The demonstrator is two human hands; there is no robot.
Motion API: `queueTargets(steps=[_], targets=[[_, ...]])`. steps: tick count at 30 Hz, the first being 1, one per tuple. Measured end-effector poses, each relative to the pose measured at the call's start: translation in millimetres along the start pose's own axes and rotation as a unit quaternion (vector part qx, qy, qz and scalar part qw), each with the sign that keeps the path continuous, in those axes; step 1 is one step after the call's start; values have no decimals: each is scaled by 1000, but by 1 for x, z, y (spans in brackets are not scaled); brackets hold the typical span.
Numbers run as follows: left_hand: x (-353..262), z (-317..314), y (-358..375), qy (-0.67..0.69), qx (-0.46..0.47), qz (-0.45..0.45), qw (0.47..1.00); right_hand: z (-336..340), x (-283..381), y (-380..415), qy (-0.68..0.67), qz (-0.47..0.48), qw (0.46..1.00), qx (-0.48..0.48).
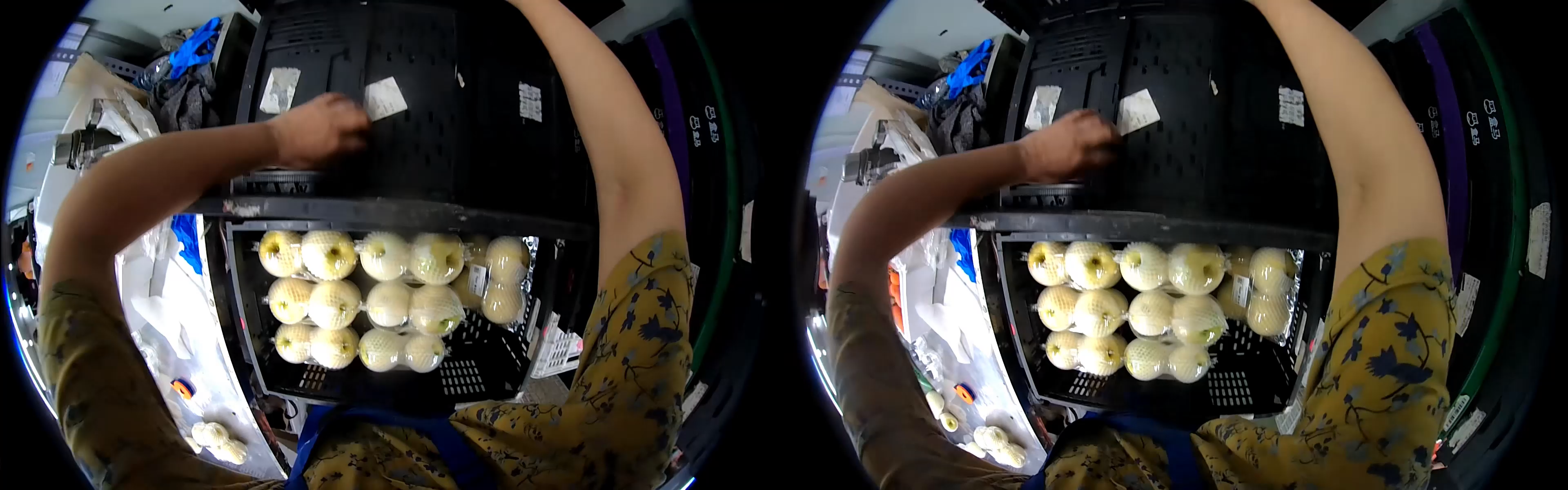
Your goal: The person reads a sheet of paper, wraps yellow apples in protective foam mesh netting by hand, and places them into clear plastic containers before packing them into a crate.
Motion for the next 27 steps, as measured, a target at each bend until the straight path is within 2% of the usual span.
queueTargets(steps=[1,2,5,8,11,13,14,15,16,17,18,19,21,24,27], targets=[[-15,-11,1,-113,-6,-101,988,2,-1,3,-10,-19,1000,18],[-11,-28,-3,-24,56,-42,997,0,-4,0,-7,-16,1000,18],[-24,-22,-23,-16,124,-37,991,-4,-6,0,-4,-7,1000,16],[-9,-30,-38,-28,198,18,980,-1,-1,2,-2,-18,999,36],[-3,12,-23,-38,187,31,981,5,2,1,11,10,999,45],[16,64,7,-13,53,94,994,-1,0,6,32,3,994,108],[24,94,30,-16,-17,97,995,5,19,18,36,108,993,27],[42,114,55,-25,1,151,988,8,43,41,39,214,974,-56],[67,128,86,-37,-28,187,981,4,70,64,-27,244,969,-13],[106,128,126,-38,-16,294,955,-11,96,99,-24,283,954,96],[126,123,153,-22,-74,279,957,-33,107,140,-116,351,912,177],[124,127,152,-42,-65,283,956,-60,105,176,-154,363,883,255],[116,129,148,-74,-45,293,952,-73,114,223,-109,407,831,363],[116,129,154,-72,-76,288,952,-76,113,235,-50,442,804,395],[117,126,151,-71,-82,298,948,-68,107,225,-56,404,858,312]])
Point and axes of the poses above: each hand's wrist, its own y-axis away from the middle knuckle, its own z-axis out of the back of the hand, x = y × z, the point moved 10 cm from there along -y, towards the middle knuckle, and after that the axes turned 1 degree about -x, right-handed, at the moved point
